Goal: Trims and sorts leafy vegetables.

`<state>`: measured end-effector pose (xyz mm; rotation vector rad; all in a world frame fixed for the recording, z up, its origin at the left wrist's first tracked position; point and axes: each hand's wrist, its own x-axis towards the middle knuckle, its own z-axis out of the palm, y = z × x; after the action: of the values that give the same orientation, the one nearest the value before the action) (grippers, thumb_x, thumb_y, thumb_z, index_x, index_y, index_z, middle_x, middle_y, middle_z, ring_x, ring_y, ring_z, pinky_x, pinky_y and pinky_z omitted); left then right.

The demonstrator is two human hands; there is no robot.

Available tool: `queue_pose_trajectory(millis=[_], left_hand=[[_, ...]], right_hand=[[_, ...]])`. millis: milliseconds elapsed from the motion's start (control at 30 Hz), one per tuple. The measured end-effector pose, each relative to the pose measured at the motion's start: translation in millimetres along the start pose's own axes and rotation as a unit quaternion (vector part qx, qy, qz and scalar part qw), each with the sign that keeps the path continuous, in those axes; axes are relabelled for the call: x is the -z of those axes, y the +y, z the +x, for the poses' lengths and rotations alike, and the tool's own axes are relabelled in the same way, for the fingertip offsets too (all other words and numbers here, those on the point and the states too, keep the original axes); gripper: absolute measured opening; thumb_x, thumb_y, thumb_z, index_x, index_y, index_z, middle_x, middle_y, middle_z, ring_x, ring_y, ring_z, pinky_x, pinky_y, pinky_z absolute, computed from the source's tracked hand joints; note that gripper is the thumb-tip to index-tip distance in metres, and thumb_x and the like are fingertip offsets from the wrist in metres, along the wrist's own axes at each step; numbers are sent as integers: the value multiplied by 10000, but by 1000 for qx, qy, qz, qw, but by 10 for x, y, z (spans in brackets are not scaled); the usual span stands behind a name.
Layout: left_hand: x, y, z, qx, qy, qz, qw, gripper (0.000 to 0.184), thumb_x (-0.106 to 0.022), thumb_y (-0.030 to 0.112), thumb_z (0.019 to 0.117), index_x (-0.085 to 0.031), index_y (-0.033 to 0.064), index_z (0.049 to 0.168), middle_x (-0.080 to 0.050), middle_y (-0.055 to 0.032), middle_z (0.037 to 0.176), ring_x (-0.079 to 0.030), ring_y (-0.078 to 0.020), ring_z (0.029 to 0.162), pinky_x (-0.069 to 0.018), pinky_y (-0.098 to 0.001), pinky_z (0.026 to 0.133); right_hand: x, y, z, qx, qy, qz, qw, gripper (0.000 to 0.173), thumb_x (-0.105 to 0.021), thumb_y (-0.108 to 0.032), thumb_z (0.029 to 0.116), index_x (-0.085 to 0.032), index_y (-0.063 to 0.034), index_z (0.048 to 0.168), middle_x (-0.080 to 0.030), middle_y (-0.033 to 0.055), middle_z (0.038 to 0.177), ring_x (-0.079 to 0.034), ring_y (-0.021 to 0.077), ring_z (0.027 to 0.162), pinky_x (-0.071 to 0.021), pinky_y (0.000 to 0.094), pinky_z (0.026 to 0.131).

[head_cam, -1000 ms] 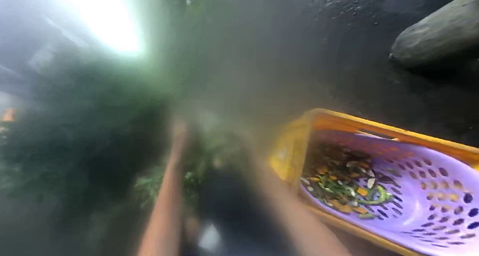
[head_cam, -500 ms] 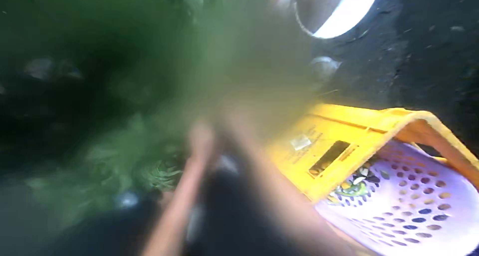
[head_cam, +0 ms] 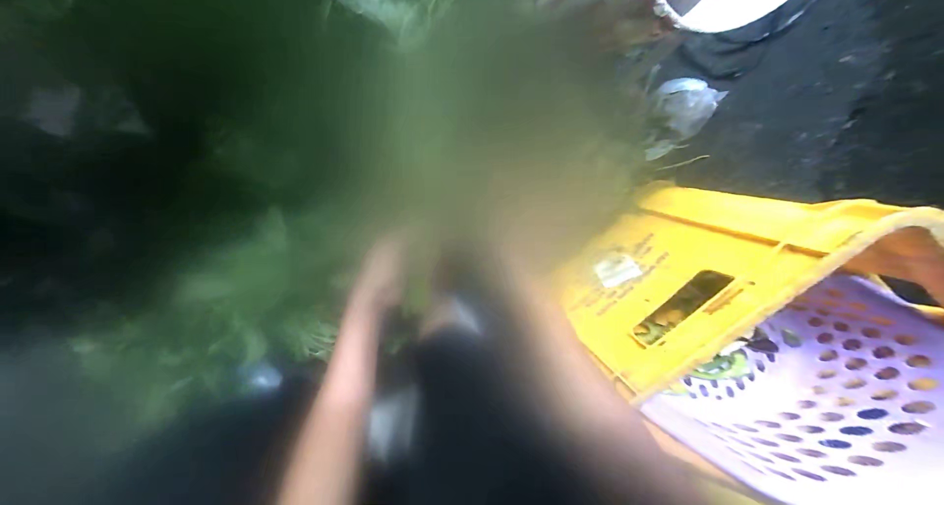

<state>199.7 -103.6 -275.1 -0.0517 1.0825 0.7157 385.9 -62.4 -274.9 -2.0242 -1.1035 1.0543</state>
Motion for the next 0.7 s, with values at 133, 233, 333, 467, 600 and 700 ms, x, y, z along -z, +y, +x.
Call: queue_pose_trajectory(millis=[133, 233, 333, 467, 600, 700], left_hand=[[-36, -21, 31, 1, -47, -6, 999, 357, -371, 193, 1091, -530, 85, 1392, -689, -163, 1243, -729, -236, 871, -621, -382, 740], [-165, -129, 89, -33, 35, 101, 994, 371, -564, 120, 1044, -512, 76, 1409, -713, -124, 1033, -682, -172, 726, -588, -298, 623], [-254, -178, 73, -106, 143, 275, 945, 396, -575, 207, 1058, -516, 92, 1433, -689, -68, 856, -582, -112, 580, -504, -253, 532], [-345, -49, -157, -210, 241, 446, 836, 444, -467, 273, 1096, -500, 126, 1513, -717, -36, 862, -603, -132, 628, -543, -346, 659], [-304, -110, -162, -329, 257, 489, 766, 441, -497, 185, 1071, -518, 105, 1504, -695, -70, 856, -628, -146, 653, -572, -346, 665], [-418, -94, -195, -233, 269, 610, 708, 530, -511, 164, 1063, -406, 136, 1582, -670, -207, 1250, -710, -302, 1012, -569, -470, 913]], right_hand=[[-84, 246, 81, 136, 24, -187, 973, 349, -656, -264, 977, -679, -92, 1280, -607, 179, 1220, -637, 288, 1024, -559, 455, 826], [-411, 26, 230, 166, -31, -195, 966, 418, -655, -343, 973, -667, -119, 1325, -657, 125, 1229, -658, 253, 1079, -572, 440, 865], [-634, -178, 438, 54, -140, -130, 980, 368, -670, -322, 969, -674, -98, 1261, -727, 92, 1086, -706, 232, 955, -573, 489, 851], [-600, -158, 448, 38, -155, 48, 986, 190, -703, -225, 955, -724, -90, 1088, -735, 50, 954, -702, 130, 834, -596, 357, 781], [-363, -231, 312, 14, -155, 210, 965, 183, -711, -176, 937, -700, -65, 1083, -684, 47, 935, -620, 106, 659, -537, 254, 546], [-166, -195, 92, 24, -97, -17, 995, 257, -692, -192, 970, -697, -59, 1189, -661, 157, 1198, -685, 267, 928, -586, 461, 788]])
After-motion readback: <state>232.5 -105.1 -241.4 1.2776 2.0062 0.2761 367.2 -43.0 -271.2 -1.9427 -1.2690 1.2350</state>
